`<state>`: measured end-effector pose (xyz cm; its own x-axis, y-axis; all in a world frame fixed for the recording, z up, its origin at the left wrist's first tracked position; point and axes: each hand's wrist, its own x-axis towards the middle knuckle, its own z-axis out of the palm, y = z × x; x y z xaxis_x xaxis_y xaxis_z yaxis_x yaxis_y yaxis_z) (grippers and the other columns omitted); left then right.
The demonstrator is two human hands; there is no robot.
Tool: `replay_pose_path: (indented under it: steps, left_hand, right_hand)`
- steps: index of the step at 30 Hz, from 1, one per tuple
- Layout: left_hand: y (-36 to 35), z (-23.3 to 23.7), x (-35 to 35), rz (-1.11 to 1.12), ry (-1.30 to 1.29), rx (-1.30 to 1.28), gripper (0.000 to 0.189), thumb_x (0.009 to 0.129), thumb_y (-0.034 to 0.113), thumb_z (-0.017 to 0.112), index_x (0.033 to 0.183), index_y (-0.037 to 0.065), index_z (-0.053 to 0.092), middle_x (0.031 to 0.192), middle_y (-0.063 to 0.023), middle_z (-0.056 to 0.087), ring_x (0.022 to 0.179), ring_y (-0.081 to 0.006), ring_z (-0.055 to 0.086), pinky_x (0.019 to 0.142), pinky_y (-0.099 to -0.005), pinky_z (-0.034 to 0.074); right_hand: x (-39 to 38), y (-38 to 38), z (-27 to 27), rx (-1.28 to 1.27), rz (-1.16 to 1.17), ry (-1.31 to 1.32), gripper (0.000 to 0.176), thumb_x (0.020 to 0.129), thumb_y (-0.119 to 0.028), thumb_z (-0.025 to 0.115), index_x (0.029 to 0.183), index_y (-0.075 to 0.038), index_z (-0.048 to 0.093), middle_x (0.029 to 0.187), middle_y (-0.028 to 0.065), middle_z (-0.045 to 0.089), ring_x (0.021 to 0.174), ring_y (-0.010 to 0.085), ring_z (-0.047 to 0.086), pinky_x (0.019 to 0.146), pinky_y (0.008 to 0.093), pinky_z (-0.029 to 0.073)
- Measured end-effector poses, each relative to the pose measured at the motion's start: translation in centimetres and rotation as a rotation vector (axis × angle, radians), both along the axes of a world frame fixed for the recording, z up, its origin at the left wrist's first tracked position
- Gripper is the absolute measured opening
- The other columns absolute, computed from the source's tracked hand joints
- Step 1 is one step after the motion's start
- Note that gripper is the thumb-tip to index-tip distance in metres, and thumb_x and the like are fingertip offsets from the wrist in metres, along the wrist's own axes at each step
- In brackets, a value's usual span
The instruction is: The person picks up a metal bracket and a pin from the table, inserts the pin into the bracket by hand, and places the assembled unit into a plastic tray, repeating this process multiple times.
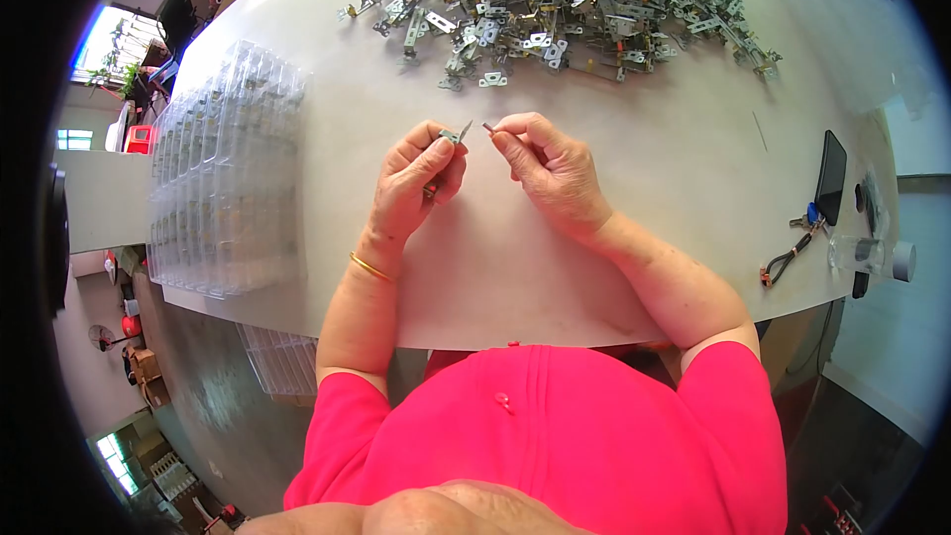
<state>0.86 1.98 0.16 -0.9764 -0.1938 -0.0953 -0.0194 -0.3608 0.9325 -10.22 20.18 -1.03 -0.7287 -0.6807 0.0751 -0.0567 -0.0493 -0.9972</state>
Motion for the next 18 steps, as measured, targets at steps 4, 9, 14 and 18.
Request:
replay_pose_path:
  steps: [4,9,14,18]
  left_hand:
    - [-0.1,-0.1,0.0,-0.021,0.002,0.038,0.02,0.106,0.024,0.058,0.101,0.005,0.063,0.071,0.0015,0.057,0.06,-0.0055,0.048,0.052,-0.021,0.034]
    - [0.3,-0.1,0.0,-0.015,-0.014,-0.055,0.02,0.107,0.024,0.058,0.101,0.005,0.063,0.071,0.0006,0.057,0.058,-0.0055,0.047,0.051,-0.0206,0.032]
    - [0.1,-0.6,0.2,-0.015,0.006,-0.165,0.017,0.106,0.022,0.061,0.101,0.005,0.063,0.074,0.0024,0.057,0.061,-0.0043,0.046,0.052,-0.0202,0.034]
    - [0.5,0.4,0.2,-0.035,-0.002,-0.276,0.017,0.105,0.021,0.064,0.102,0.004,0.064,0.077,0.0027,0.059,0.064,-0.0033,0.047,0.055,-0.0196,0.036]
  right_hand:
    - [0.1,0.0,0.1,0.021,0.025,0.02,0.012,0.103,-0.018,0.067,0.111,-0.009,0.069,0.072,-0.0054,0.057,0.065,0.0032,0.051,0.058,0.0223,0.043]
    - [0.0,0.0,-0.1,0.035,0.025,0.058,0.012,0.103,-0.017,0.067,0.111,-0.009,0.069,0.073,-0.0055,0.057,0.066,0.0036,0.051,0.058,0.0231,0.043]
    - [0.0,-0.1,-0.3,0.049,0.016,0.122,0.011,0.104,-0.015,0.065,0.111,-0.008,0.069,0.076,-0.004,0.059,0.068,0.0047,0.054,0.06,0.0232,0.046]
    - [0.1,0.0,0.3,0.047,0.05,0.059,0.011,0.105,-0.012,0.062,0.112,-0.007,0.068,0.083,-0.0014,0.063,0.072,0.0063,0.059,0.064,0.0232,0.051]
